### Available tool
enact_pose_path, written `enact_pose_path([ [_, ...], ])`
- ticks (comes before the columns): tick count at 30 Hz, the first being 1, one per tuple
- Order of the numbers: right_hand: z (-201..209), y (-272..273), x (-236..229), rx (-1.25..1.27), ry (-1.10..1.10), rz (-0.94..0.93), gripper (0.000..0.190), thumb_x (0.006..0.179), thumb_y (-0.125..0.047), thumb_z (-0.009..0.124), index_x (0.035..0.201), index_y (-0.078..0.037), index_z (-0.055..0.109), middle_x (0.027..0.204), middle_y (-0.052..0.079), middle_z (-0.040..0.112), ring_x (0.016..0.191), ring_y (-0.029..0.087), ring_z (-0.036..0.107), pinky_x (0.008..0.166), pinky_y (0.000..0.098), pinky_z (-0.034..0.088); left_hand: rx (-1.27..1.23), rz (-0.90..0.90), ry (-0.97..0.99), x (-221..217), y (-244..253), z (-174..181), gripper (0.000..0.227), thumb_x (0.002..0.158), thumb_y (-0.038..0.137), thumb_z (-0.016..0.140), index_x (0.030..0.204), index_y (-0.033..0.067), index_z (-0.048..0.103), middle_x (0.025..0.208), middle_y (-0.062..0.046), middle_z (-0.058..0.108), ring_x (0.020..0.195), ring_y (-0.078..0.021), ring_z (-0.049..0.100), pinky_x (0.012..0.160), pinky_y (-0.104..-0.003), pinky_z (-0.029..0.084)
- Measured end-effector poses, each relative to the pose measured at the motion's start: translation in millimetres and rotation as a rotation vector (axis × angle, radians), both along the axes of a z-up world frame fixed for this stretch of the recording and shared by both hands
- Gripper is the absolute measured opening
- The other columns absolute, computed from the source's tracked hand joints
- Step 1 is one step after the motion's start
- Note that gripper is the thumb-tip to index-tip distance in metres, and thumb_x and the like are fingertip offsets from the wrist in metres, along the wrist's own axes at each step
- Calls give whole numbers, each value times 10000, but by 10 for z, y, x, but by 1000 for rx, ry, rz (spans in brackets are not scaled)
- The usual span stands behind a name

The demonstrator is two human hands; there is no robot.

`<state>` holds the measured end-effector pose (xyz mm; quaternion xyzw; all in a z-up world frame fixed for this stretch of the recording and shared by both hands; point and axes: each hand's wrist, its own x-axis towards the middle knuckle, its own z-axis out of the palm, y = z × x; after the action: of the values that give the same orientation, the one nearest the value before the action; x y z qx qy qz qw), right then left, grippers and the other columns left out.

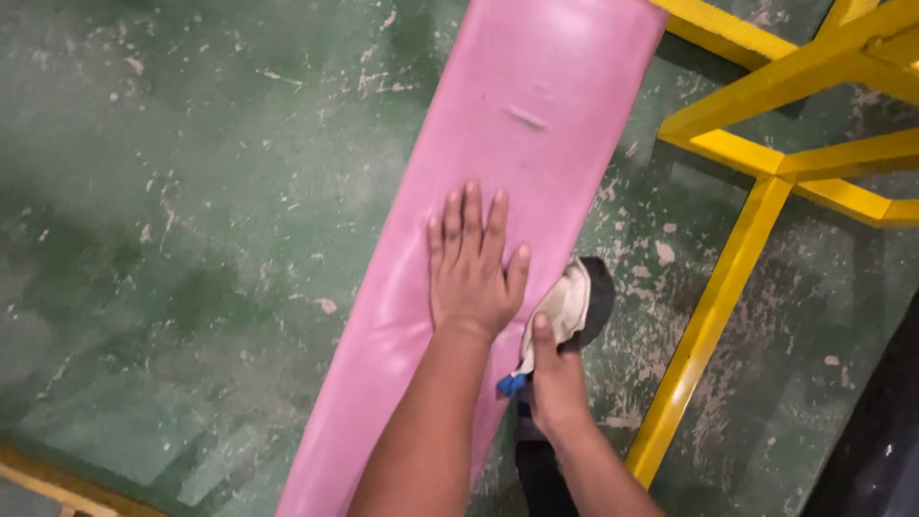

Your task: The person is cleaning various gym machines and benches with a cloth.

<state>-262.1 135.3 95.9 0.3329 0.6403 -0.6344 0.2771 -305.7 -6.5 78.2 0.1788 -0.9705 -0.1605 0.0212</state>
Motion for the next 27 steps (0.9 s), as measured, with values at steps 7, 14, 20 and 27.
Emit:
enact_pose_path([
  [7, 215, -9, 876, 10, 91, 44, 560, 940, -299, 601, 1421, -13, 577, 1311, 125, 682, 1097, 202, 639, 943, 304, 491, 292, -114, 50, 519, -169, 303, 614, 1059, 430, 291, 1571, 111, 404, 1695, -107, 238, 1582, -287, 157, 1278, -441, 93],
  [14, 85, 37, 2032, 466, 327, 442, 762, 923, -425, 609, 1506, -4, 359, 1295, 257, 646, 1088, 371, 694, 941, 415, 532, 651, 18, -34, 2512, -148, 663, 677, 1038, 511, 119, 1614, 170, 216, 1712, -81, 215, 1582, -290, 140, 1267, -464, 108],
  [20, -70, 63, 3303, 782, 994, 995, 1002, 696, -156, 744, 1583, -30, 298, 1698, 230, 209, 1526, 624, 129, 1152, 739, 196, 815, 438, 164, 4266, -284, 253, 660, 1071, 398, 206, 1604, 10, 219, 1699, -154, 248, 1582, -302, 198, 1259, -386, 146],
  [27, -256, -76, 4439, 526, 1530, 1598, 833, 747, -355, 621, 1519, -100, 438, 1669, 92, 337, 1577, 462, 66, 1178, 732, -61, 1127, 855, 69, 4926, -624, 713, 763, 967, 585, 84, 1642, 234, 126, 1711, -15, 270, 1576, -216, 245, 1267, -360, 207],
])
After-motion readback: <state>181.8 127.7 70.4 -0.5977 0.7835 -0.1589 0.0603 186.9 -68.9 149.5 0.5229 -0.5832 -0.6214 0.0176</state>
